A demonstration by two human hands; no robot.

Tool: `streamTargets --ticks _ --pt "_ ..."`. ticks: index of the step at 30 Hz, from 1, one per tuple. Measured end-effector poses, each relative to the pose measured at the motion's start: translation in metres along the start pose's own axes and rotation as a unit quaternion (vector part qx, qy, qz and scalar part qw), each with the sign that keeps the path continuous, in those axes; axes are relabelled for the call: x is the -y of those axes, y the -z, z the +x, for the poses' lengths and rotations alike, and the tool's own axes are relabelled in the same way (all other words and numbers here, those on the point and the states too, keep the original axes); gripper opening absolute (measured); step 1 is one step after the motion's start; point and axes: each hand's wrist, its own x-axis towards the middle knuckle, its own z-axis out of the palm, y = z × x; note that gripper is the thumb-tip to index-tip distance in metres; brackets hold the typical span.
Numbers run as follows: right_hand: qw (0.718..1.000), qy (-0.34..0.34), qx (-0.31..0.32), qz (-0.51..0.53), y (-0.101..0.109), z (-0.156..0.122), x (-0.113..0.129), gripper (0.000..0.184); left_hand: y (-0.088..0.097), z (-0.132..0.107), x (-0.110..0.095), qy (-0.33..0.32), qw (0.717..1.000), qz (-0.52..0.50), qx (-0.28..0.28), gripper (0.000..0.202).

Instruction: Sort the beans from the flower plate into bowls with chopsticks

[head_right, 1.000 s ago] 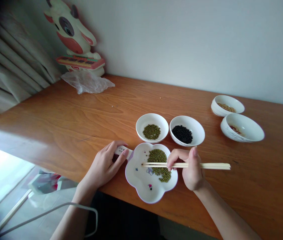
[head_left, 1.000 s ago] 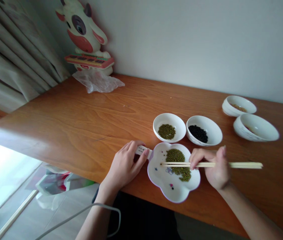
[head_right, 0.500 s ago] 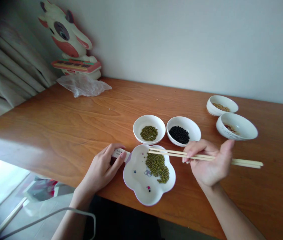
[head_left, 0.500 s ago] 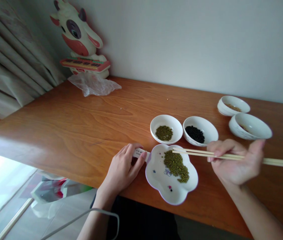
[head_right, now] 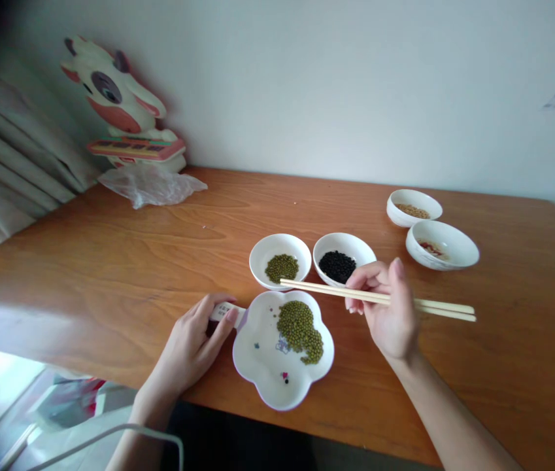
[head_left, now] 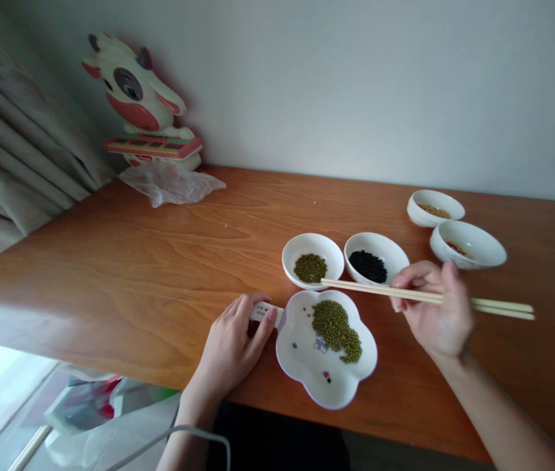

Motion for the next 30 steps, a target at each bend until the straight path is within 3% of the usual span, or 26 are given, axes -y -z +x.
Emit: streamTargets --ticks 4,7,13,26,30 --pt "0.985 -0.033 0.153 -0.075 0.0 -0.008 -0.002 0.073 0.001 0.0 -0.001 0.005 1.0 0.003 0.002 0.023" --pt "0.969 -0.004 0.211 -0.127 0.0 -0.015 -0.011 0.076 0.001 0.0 -0.001 0.006 1.0 0.004 0.007 0.024" --pt "0.965 0.004 0.224 -0.14 0.0 -0.018 -0.023 0.085 0.001 0.0 -0.001 0.013 1.0 0.006 0.008 0.024" --pt "0.959 0.058 0.231 -0.156 -0.001 -0.02 -0.028 0.076 0.0 -0.002 0.0 0.009 1.0 0.0 0.006 0.023" --pt "0.96 0.043 0.233 -0.152 -0.003 -0.021 -0.027 0.074 0.001 -0.001 -0.001 0.011 1.0 -0.003 0.009 0.022"
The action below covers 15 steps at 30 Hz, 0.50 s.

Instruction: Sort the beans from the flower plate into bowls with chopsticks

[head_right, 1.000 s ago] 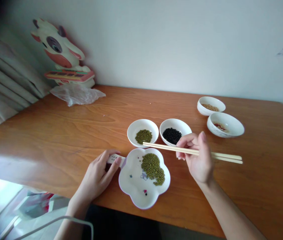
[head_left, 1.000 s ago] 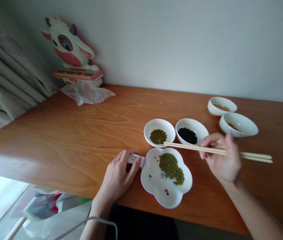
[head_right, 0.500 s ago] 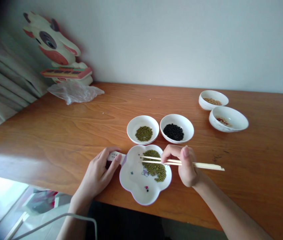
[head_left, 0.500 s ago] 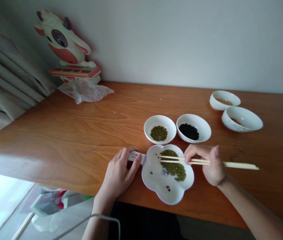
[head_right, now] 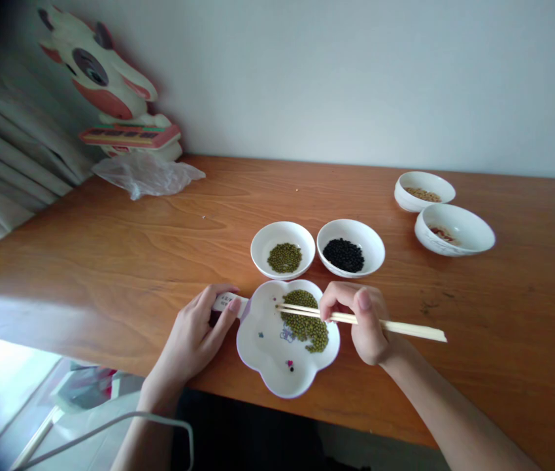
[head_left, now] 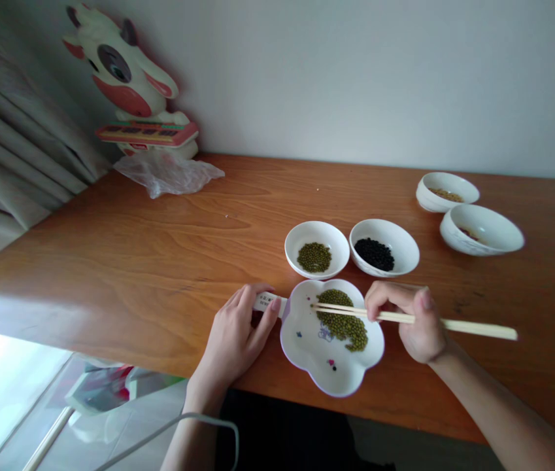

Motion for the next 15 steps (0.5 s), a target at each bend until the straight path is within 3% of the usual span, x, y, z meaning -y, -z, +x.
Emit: streamTargets --ticks 7,15 --pt "1.0 -0.011 0.004 -0.029 -0.0015 0.0002 0.0005 0.071 0.0003 0.0004 0.0006 0.005 1.0 -0.003 0.002 0.022" --pt "0.999 -0.001 -0.046 -0.022 -0.0034 -0.0023 -0.0032 0.075 0.0003 0.0002 -0.0008 0.004 1.0 -0.003 -0.001 0.022"
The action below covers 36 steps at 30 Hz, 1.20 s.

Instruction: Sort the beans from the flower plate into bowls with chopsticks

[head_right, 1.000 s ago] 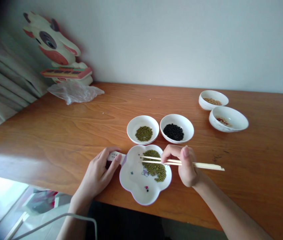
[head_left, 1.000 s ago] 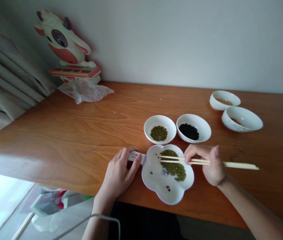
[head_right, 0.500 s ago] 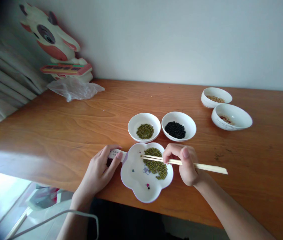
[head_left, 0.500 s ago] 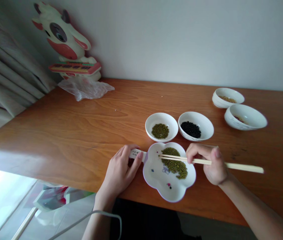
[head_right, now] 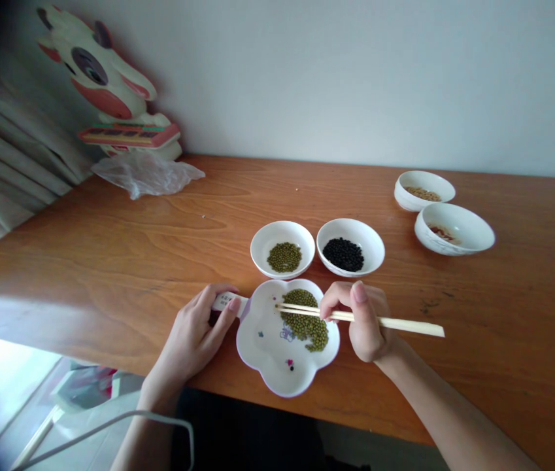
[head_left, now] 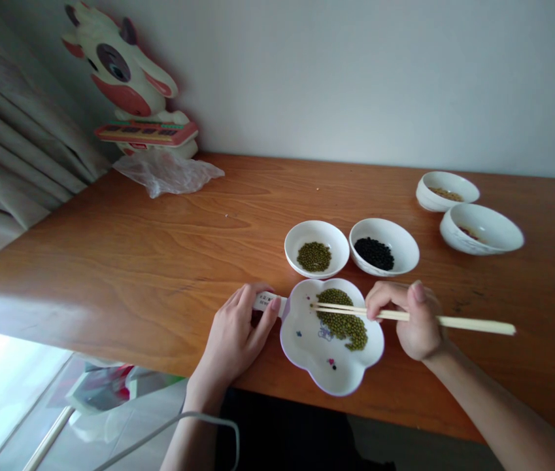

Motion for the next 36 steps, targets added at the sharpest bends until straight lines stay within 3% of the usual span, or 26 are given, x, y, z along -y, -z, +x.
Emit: streamTargets --ticks 17,23,28,36 --pt "0.981 -0.101 -0.07 0.153 0.003 0.013 0.015 0.075 0.002 -0.003 0.001 0.002 1.0 0.016 -0.001 0.02" --pt "0.975 -0.133 -0.056 0.171 0.003 0.02 0.015 0.066 0.012 -0.02 0.001 0.001 0.999 0.047 -0.022 0.019" --pt "0.971 -0.143 -0.055 0.186 0.002 0.022 0.01 0.054 0.025 -0.032 0.005 -0.029 0.996 0.086 0.014 0.025" --pt "0.963 -0.16 -0.07 0.204 0.003 0.022 0.004 0.049 0.039 -0.052 0.019 -0.01 0.989 0.143 0.034 0.034"
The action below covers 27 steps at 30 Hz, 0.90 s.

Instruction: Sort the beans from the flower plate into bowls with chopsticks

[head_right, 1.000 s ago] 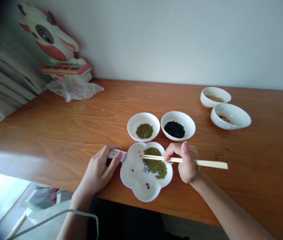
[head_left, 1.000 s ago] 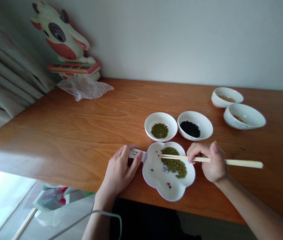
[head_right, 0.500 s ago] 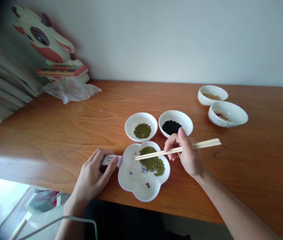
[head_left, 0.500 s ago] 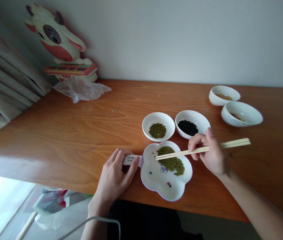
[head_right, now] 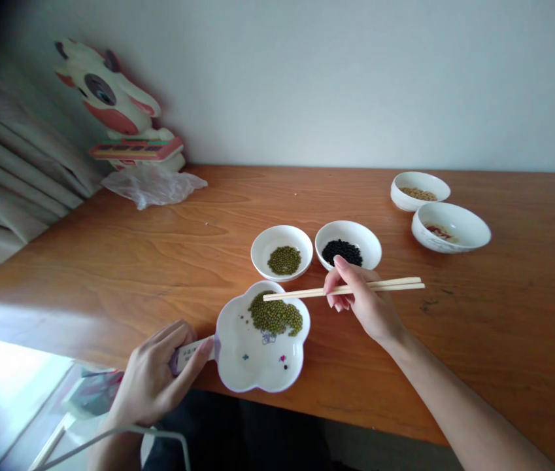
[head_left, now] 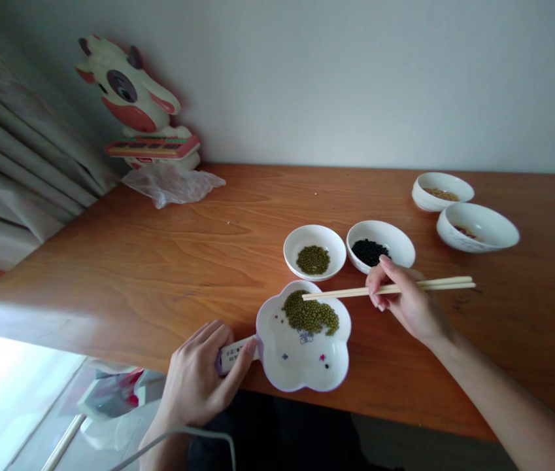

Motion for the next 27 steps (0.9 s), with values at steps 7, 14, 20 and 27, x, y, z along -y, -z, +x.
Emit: streamTargets --ticks 7,14,20,27 --pt "1.0 -0.003 0.007 0.016 0.002 0.0 -0.001 0.048 0.008 -0.018 -0.007 0.019 0.999 0.021 0.034 0.033" --pt "1.0 0.01 0.0 0.018 0.004 0.0 -0.003 0.046 0.021 -0.014 -0.041 -0.02 0.99 -0.078 0.117 0.031" --pt "1.0 0.008 -0.01 0.014 0.004 0.0 -0.002 0.045 0.021 0.008 -0.033 0.025 0.985 -0.1 0.137 0.038" --pt "1.0 -0.004 0.004 0.002 0.004 0.0 -0.004 0.047 0.003 0.06 -0.033 0.01 0.987 -0.157 0.028 0.027"
